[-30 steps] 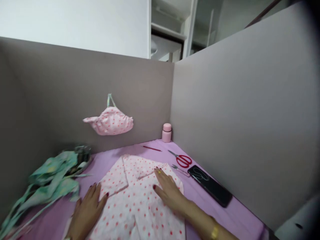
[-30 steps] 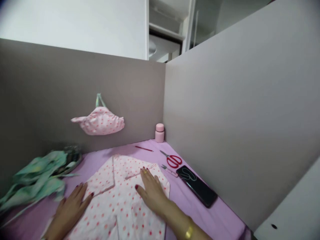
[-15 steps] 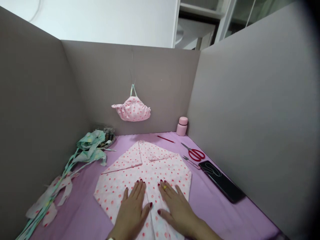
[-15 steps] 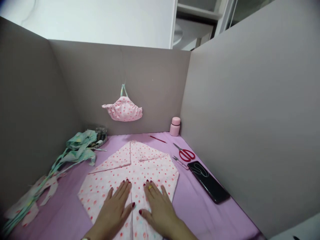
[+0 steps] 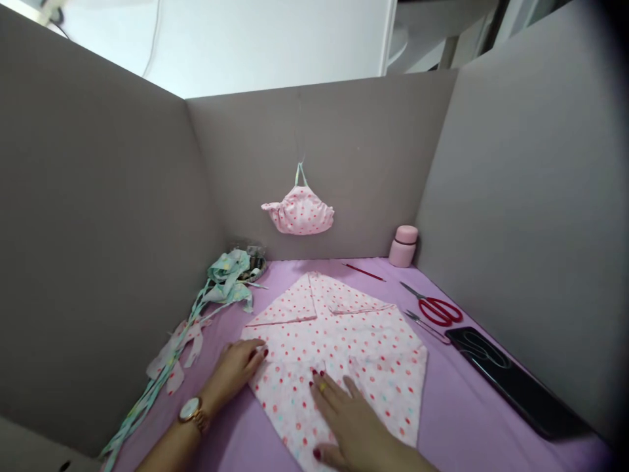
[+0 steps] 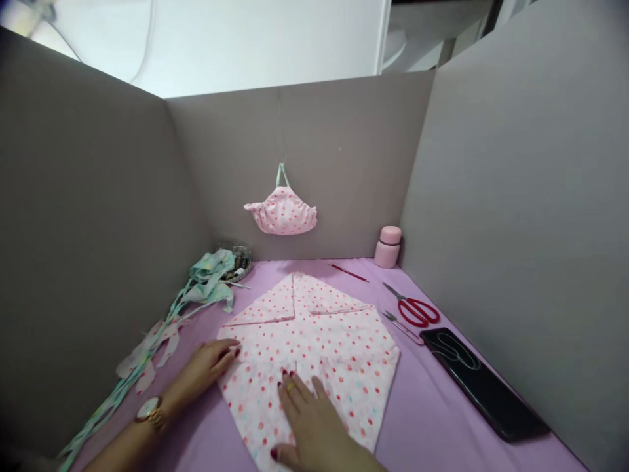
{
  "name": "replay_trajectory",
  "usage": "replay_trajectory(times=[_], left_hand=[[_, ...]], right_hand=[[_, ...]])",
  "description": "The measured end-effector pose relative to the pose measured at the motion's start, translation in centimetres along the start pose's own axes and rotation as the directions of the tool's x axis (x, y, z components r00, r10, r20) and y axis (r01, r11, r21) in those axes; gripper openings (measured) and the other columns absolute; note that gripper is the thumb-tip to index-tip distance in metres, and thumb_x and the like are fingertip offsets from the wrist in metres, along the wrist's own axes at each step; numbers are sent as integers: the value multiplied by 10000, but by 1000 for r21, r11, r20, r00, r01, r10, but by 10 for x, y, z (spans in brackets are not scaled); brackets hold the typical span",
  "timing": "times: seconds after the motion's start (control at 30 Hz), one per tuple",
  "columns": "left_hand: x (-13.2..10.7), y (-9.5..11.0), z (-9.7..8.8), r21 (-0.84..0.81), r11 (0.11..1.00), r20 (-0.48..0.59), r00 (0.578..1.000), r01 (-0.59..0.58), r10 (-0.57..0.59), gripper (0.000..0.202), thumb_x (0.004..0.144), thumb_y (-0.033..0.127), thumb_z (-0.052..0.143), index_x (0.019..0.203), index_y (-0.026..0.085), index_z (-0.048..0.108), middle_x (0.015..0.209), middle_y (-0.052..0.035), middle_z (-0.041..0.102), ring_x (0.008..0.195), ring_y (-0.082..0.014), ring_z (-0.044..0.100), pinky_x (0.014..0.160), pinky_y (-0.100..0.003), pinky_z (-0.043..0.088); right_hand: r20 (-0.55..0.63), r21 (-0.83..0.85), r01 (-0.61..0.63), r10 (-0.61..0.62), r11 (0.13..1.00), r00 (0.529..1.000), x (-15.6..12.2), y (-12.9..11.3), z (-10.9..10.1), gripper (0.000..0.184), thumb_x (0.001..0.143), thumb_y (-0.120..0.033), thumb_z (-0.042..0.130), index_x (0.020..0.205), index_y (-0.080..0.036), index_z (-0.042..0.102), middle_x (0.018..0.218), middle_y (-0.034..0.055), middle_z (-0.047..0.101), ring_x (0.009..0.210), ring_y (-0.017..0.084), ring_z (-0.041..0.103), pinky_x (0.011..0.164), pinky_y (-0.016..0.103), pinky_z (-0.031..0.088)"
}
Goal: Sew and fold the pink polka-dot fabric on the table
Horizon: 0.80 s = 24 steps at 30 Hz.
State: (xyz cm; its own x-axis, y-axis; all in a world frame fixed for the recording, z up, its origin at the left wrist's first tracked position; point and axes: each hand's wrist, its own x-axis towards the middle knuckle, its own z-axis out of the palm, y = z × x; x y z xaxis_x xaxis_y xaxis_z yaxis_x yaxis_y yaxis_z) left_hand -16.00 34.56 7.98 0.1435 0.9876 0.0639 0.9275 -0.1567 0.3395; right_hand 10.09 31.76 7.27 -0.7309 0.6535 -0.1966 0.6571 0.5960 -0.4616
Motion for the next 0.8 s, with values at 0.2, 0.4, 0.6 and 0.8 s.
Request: replay_trajectory(times=[0.2, 0.4, 0.6, 0.8], left_hand=[[-2, -16, 17, 91, 995, -59, 998, 30, -25, 356, 867, 319, 354, 1082, 173, 597, 924, -96, 685, 885, -254, 601, 812, -408, 429], [-14, 42, 59, 115, 982, 24, 989, -149, 147, 540, 856, 373, 388, 1356, 175, 343, 1444, -97, 279, 1319, -293, 277, 1045, -537, 278], [-7, 66, 64, 18, 976, 335, 921, -217, 199, 558, 836, 401, 417, 1346, 181, 362, 1411, -98, 294, 1296, -307, 304, 1028, -577, 287], [61, 80, 55, 111, 980, -43, 984, -165, 171, 492, 870, 250, 318, 1343, 120, 358, 1421, -121, 339, 1300, -227, 330, 1058, -428, 322]], right_hand=[[-95, 64, 84, -78, 994, 992, -6, 13, 18, 763, 840, -566, 412, 1417, -141, 148, 1455, 134, 110, 1349, 302, 102, 1062, 576, 69], [-343, 40, -332, 325, 942, 881, -26, 49, 4, 688, 893, -517, 302, 1421, -175, 24, 1482, 67, 24, 1362, 255, 24, 1084, 535, 45], [-211, 41, -329, 330, 944, 920, -32, 68, -6, 671, 880, -536, 314, 1421, -177, 146, 1484, 66, 83, 1363, 246, 67, 1086, 516, 67], [-391, 56, -319, 315, 946, 865, 19, 81, -49, 612, 834, -306, 436, 1400, -147, 263, 1473, 102, 199, 1349, 253, 160, 1080, 495, 115]])
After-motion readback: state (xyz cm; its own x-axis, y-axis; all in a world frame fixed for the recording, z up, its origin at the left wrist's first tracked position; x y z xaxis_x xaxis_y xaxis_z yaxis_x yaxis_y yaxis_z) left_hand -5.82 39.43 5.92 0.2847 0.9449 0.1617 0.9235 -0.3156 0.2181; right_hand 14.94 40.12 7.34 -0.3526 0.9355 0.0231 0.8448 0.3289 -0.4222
